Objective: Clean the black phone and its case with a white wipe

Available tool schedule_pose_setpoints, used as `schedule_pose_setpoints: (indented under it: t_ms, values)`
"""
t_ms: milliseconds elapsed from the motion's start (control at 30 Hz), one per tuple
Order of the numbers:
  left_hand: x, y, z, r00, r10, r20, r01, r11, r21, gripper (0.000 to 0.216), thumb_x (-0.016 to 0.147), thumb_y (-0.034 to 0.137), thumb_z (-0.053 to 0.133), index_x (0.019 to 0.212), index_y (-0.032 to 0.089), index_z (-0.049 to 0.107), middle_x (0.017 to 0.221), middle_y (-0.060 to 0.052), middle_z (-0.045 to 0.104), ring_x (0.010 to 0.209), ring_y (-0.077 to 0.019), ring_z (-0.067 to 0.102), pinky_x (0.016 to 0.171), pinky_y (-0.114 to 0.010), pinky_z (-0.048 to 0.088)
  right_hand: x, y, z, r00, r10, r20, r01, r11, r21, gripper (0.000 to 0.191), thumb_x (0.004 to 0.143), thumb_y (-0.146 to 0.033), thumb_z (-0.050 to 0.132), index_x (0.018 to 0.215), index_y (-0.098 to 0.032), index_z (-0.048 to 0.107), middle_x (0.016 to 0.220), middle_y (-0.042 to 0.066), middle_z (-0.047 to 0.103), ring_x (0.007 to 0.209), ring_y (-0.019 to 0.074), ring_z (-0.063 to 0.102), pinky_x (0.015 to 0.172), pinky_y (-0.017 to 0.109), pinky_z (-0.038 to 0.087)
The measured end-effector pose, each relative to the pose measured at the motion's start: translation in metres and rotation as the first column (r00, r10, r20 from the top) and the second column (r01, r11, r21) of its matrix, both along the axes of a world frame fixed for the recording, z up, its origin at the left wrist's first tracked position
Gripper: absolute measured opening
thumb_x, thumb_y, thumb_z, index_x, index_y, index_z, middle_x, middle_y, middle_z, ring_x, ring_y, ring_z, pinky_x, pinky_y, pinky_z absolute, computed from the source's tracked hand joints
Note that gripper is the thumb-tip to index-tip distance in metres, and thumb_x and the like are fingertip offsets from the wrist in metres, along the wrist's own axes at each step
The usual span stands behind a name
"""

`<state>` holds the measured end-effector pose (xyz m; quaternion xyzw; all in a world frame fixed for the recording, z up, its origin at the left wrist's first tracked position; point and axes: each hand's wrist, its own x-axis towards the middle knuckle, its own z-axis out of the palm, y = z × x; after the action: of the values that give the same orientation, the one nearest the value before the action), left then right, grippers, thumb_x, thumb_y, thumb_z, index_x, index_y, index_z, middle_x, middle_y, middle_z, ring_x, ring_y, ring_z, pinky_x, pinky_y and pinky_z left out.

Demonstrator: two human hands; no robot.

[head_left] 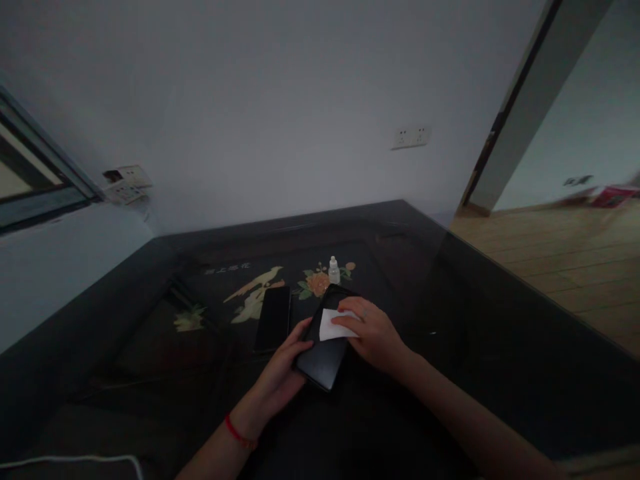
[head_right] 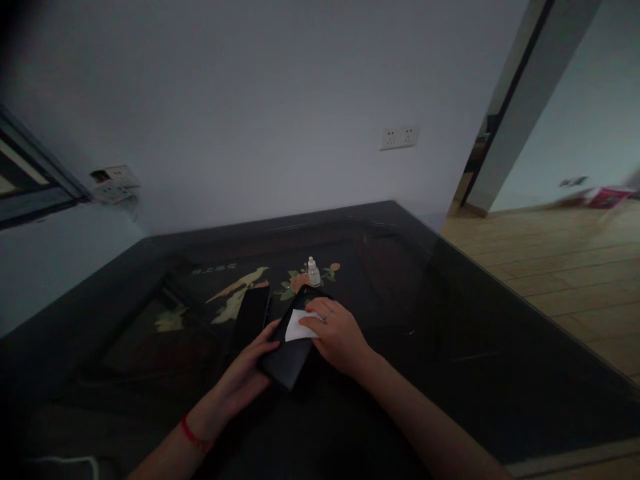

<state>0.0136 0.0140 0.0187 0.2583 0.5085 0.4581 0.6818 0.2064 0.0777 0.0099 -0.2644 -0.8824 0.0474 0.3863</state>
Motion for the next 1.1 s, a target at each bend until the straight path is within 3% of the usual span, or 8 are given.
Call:
schedule_pose_setpoints:
  t_ms: [67, 200, 433, 567, 733, 933, 1033, 1100]
  values:
    - [0.002, -0.002, -0.005, 0.970, 0.062, 0.236, -0.049, 0.997, -0.059, 0.054, 0.073, 0.010, 0.059, 0.123, 0.026, 0.049, 0.110, -0.002, 0.065, 0.087, -0.0143, 0.063, 0.078, -0.026, 0.046, 0.000, -0.002, -0.002, 0.997, 0.066, 0.040, -0.067, 0.997, 0.038, 0.030, 0.080, -0.006, 0.051, 0.103, -0.019, 0.066, 0.110, 0.008, 0.068, 0.104, 0.0218, 0.061, 0.092, 0.040, 0.048]
    - [0.003, -0.004, -0.014, 0.920, 0.064, 0.386, -0.037, 0.996, -0.077, 0.043, 0.071, 0.007, 0.059, 0.113, 0.020, 0.059, 0.095, -0.003, 0.068, 0.079, -0.0132, 0.061, 0.077, -0.026, 0.043, 0.000, -0.008, 0.000, 0.976, 0.153, 0.156, -0.174, 0.976, 0.132, 0.030, 0.090, -0.010, 0.044, 0.114, -0.018, 0.061, 0.113, 0.004, 0.069, 0.100, 0.0164, 0.065, 0.095, 0.037, 0.049]
    - [-0.006, -0.007, -0.022, 0.784, -0.037, 0.620, 0.099, 0.993, -0.067, 0.040, 0.077, 0.022, 0.060, 0.115, 0.033, 0.059, 0.116, 0.000, 0.064, 0.102, -0.0246, 0.059, 0.089, -0.047, 0.042, -0.002, -0.014, 0.008, 0.961, 0.193, 0.197, -0.213, 0.973, 0.085, 0.022, 0.094, -0.016, 0.042, 0.097, -0.014, 0.063, 0.115, 0.008, 0.068, 0.110, 0.0170, 0.060, 0.088, 0.033, 0.051]
    - [-0.008, -0.006, -0.030, 0.758, -0.076, 0.648, 0.149, 0.987, -0.058, 0.034, 0.078, 0.027, 0.060, 0.112, 0.031, 0.062, 0.108, -0.002, 0.067, 0.094, -0.0237, 0.062, 0.086, -0.048, 0.043, 0.002, -0.006, 0.005, 0.942, 0.287, 0.173, -0.299, 0.953, 0.051, 0.021, 0.093, -0.017, 0.044, 0.101, -0.017, 0.064, 0.114, 0.004, 0.069, 0.104, 0.0157, 0.061, 0.097, 0.040, 0.044]
    - [-0.007, -0.005, -0.034, 0.815, -0.013, 0.579, 0.114, 0.984, -0.139, 0.023, 0.076, 0.030, 0.065, 0.097, 0.021, 0.068, 0.091, -0.004, 0.071, 0.080, -0.0178, 0.063, 0.077, -0.032, 0.045, 0.005, -0.005, 0.004, 0.926, 0.318, 0.203, -0.326, 0.945, 0.005, 0.024, 0.092, -0.019, 0.048, 0.111, -0.019, 0.062, 0.120, 0.003, 0.066, 0.097, 0.0158, 0.062, 0.095, 0.041, 0.045]
    - [-0.007, -0.007, -0.035, 0.785, 0.042, 0.618, 0.091, 0.979, -0.183, 0.019, 0.070, 0.024, 0.072, 0.087, 0.018, 0.071, 0.078, -0.001, 0.071, 0.067, -0.0111, 0.063, 0.069, -0.023, 0.044, 0.000, -0.014, 0.001, 0.908, 0.305, 0.288, -0.351, 0.928, 0.125, 0.028, 0.096, -0.016, 0.041, 0.118, -0.017, 0.060, 0.125, 0.001, 0.063, 0.119, 0.0180, 0.054, 0.102, 0.041, 0.044]
    - [-0.007, -0.008, -0.035, 0.732, -0.003, 0.682, 0.168, 0.970, -0.176, 0.017, 0.074, 0.026, 0.070, 0.088, 0.016, 0.071, 0.080, -0.002, 0.073, 0.073, -0.0124, 0.066, 0.077, -0.026, 0.047, 0.002, -0.014, 0.000, 0.916, 0.300, 0.266, -0.344, 0.929, 0.137, 0.027, 0.095, -0.015, 0.044, 0.116, -0.013, 0.061, 0.118, 0.002, 0.067, 0.119, 0.0201, 0.055, 0.099, 0.040, 0.049]
    - [-0.006, -0.009, -0.033, 0.699, -0.078, 0.711, 0.243, 0.961, -0.134, 0.025, 0.079, 0.030, 0.066, 0.099, 0.016, 0.069, 0.096, -0.006, 0.073, 0.091, -0.0206, 0.066, 0.087, -0.038, 0.047, 0.007, -0.010, 0.000, 0.958, 0.239, 0.157, -0.262, 0.954, 0.145, 0.028, 0.094, -0.014, 0.044, 0.118, -0.009, 0.059, 0.117, 0.007, 0.067, 0.117, 0.0205, 0.057, 0.093, 0.036, 0.053]
